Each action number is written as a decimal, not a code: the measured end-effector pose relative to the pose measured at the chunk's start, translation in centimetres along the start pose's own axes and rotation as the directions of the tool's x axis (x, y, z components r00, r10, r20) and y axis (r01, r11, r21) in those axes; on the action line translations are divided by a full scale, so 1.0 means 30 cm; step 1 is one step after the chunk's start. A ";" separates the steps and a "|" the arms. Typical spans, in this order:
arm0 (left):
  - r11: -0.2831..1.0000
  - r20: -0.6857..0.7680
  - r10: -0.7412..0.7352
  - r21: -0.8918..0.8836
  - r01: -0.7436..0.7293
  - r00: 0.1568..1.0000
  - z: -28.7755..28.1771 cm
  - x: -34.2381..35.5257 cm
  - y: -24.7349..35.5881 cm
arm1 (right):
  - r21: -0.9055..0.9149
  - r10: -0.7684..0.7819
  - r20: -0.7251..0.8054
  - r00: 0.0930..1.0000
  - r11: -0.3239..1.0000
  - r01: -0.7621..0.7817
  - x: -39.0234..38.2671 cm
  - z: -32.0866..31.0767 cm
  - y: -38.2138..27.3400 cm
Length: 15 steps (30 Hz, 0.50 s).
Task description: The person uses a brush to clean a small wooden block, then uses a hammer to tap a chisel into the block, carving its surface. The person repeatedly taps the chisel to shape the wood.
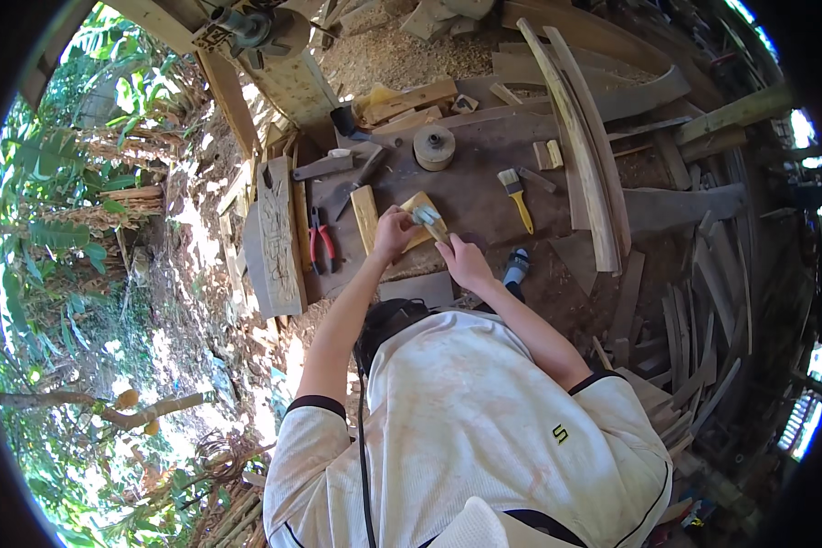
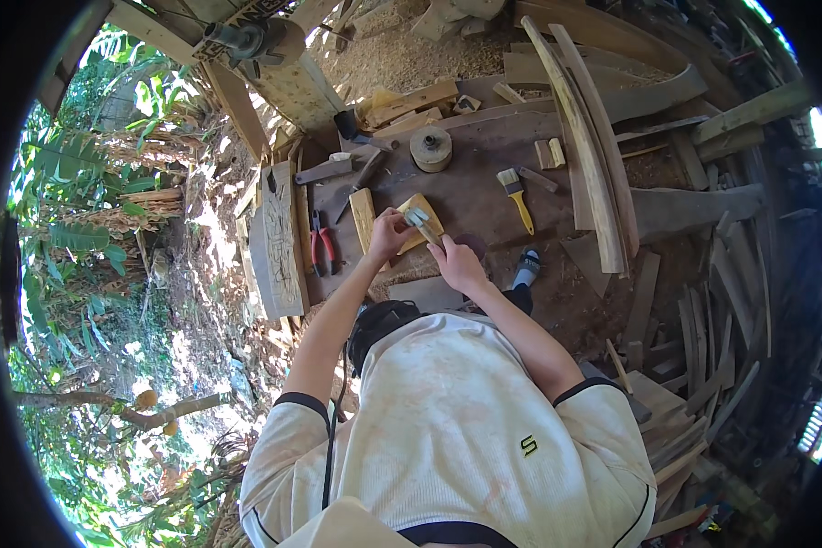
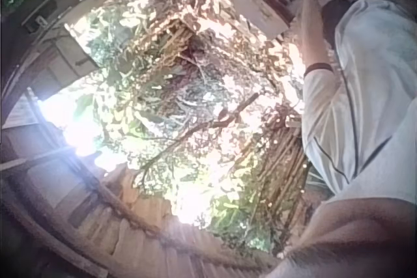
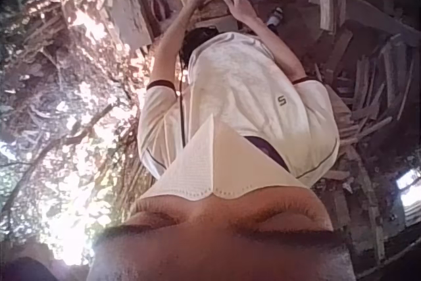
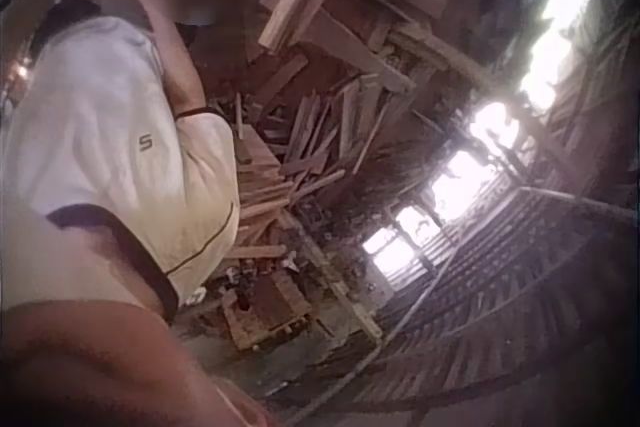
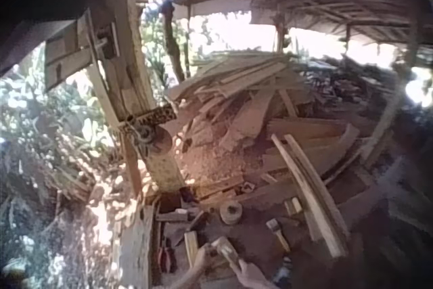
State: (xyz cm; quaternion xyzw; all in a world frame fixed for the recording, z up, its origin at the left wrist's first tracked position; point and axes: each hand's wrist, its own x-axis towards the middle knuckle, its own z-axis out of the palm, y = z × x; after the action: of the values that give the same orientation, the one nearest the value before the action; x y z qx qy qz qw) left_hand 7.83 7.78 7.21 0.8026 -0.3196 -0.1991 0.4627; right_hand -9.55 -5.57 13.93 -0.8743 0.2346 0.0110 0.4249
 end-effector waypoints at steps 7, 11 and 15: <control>0.991 0.070 0.103 0.080 -0.109 0.992 -0.020 0.013 0.008 | 0.036 -0.007 -0.010 1.000 0.999 0.007 0.001 0.003 0.008; 0.996 0.077 0.080 0.031 -0.083 0.994 -0.020 0.019 0.001 | 0.003 0.017 -0.010 1.000 1.000 -0.017 0.012 0.009 -0.002; 0.997 0.098 0.060 0.044 -0.065 0.993 -0.011 0.023 0.010 | -0.042 0.021 0.001 1.000 0.999 -0.021 0.018 0.000 0.006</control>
State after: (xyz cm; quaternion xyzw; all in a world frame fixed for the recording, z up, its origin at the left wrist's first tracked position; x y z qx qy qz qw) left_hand 8.42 7.39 7.61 0.7924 -0.3711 -0.2156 0.4335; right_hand -9.13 -5.88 13.69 -0.8805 0.2432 0.0213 0.4063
